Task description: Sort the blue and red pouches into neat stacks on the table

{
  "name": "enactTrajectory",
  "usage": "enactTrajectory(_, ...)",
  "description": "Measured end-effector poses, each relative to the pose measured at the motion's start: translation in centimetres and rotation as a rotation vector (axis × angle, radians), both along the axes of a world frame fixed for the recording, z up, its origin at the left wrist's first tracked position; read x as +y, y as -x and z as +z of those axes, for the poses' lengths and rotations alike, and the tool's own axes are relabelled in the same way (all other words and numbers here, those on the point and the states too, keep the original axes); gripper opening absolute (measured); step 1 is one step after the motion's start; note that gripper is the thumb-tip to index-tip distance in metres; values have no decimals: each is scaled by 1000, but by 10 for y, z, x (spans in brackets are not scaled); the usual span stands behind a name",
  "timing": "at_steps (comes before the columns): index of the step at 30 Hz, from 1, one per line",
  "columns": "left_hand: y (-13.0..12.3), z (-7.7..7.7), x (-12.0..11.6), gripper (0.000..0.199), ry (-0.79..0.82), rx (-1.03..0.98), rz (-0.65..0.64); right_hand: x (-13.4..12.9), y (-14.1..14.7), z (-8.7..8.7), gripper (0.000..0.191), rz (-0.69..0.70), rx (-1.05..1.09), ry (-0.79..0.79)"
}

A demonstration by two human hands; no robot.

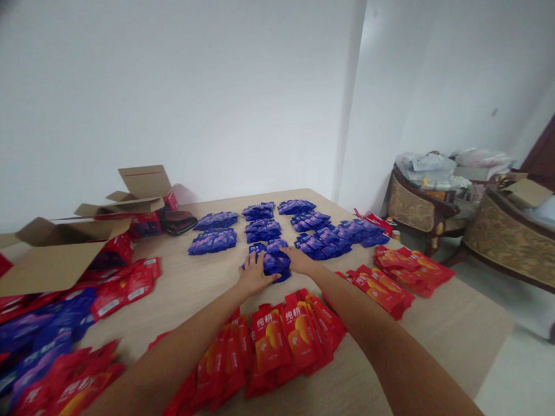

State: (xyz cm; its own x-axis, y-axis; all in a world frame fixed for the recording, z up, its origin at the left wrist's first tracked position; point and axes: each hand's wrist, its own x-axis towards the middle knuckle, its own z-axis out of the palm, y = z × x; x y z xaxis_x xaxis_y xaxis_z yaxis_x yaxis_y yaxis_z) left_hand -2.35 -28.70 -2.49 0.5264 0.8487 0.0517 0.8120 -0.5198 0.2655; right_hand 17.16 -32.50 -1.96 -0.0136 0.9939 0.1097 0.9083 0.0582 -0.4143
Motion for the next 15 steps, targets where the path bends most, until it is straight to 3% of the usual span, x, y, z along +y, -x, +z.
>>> enactTrajectory(4, -1, 1, 1, 90, 5, 20, -27, 12, 6, 10, 52, -139, -7, 33)
enactTrajectory(7, 2, 2, 1, 92, -7, 40, -32, 27, 15, 16, 44, -285, -22, 55)
enactTrajectory(12, 2, 1, -4, 103, -6, 51, 6, 48, 40, 20, 82, -458, -43, 109)
enactTrajectory(15, 4, 2, -5, 101, -7, 37, -9, 56, 47, 20, 89, -506, -62, 152)
